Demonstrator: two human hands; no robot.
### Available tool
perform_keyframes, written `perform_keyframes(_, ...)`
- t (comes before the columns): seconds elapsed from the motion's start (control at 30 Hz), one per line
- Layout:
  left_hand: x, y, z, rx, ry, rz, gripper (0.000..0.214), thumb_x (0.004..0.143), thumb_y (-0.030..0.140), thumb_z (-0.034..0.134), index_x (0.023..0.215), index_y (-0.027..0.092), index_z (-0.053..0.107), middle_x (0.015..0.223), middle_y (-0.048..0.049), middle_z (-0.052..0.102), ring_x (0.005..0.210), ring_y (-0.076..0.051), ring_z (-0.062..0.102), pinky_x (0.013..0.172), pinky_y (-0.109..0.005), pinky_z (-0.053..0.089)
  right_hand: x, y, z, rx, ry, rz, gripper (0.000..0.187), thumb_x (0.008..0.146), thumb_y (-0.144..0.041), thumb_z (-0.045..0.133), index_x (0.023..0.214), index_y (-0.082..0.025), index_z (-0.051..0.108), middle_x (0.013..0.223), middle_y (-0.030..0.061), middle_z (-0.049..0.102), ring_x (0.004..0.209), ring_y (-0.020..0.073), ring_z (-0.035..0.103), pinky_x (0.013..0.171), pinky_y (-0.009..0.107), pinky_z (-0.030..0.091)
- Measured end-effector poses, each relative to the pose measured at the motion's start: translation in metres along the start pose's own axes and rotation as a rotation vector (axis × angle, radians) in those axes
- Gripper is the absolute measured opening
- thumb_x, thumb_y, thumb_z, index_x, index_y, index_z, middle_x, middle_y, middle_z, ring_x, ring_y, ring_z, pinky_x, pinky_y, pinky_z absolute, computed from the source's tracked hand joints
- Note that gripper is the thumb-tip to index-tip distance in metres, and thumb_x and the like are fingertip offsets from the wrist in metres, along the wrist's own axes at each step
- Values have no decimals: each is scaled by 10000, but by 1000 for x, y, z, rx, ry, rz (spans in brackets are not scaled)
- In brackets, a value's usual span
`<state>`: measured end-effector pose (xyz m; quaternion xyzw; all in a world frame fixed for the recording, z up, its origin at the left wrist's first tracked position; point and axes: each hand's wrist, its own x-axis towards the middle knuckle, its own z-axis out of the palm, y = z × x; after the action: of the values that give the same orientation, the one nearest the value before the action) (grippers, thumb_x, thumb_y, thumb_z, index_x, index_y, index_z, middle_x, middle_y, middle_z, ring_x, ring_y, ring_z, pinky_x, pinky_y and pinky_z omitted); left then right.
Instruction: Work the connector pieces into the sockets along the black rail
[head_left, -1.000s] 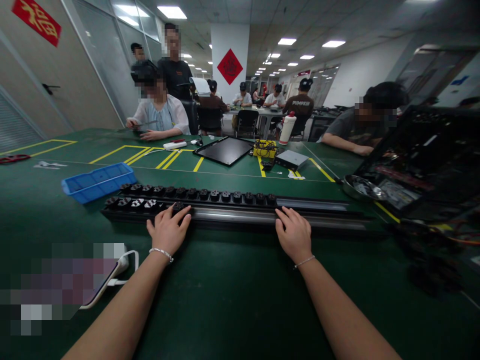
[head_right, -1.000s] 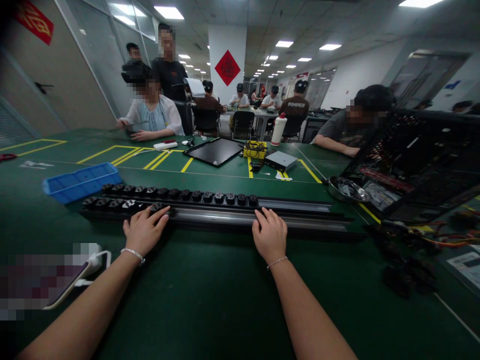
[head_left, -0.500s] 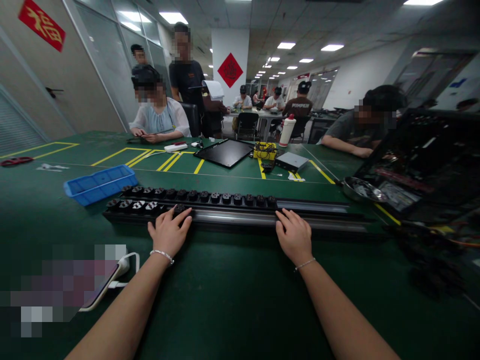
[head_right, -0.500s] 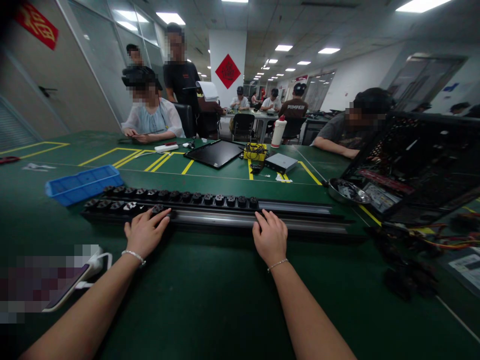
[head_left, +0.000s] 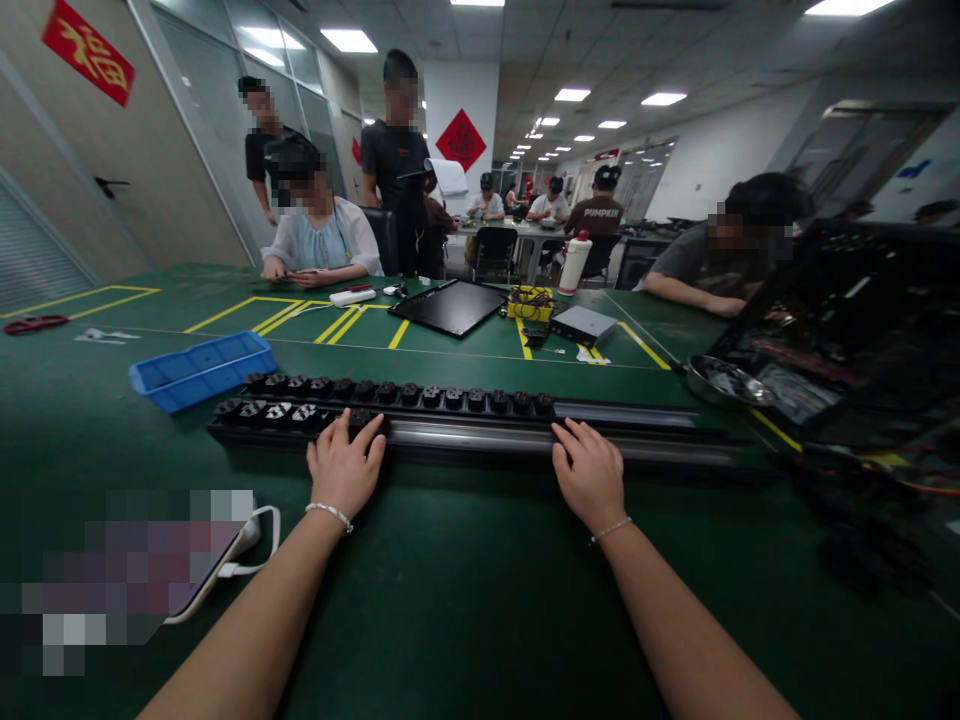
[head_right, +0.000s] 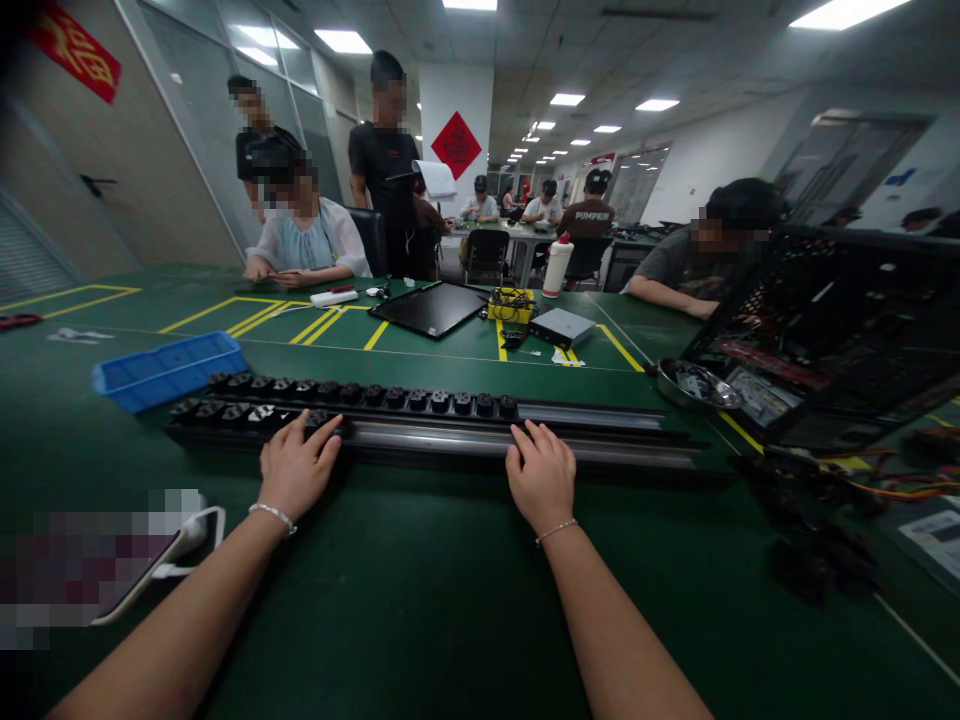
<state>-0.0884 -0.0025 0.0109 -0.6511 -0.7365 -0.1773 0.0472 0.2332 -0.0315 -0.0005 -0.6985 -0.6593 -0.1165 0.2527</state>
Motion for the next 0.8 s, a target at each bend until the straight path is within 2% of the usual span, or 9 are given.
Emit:
perform_keyframes(0.23, 0, 0, -1, 24, -16, 6, 427, 892, 444, 308, 1274, 361, 478, 1368, -105, 420, 1273, -300, 323, 994, -588, 263, 0, 0, 0, -5, 16, -6, 384, 871, -310, 356, 1153, -220, 601, 1257, 57, 562, 1193, 228, 449, 950, 416, 329)
perform_keyframes(0.8, 3, -3, -1, -25, -29, -40, 404, 871, 487, 344, 1229, 404, 511, 1371, -75, 421, 1251, -308, 345, 987, -626, 235, 0, 2, 3, -1, 9, 2, 391, 868, -321, 358, 1166, -231, 595, 1250, 55, 566, 1192, 233, 445, 953, 426, 323)
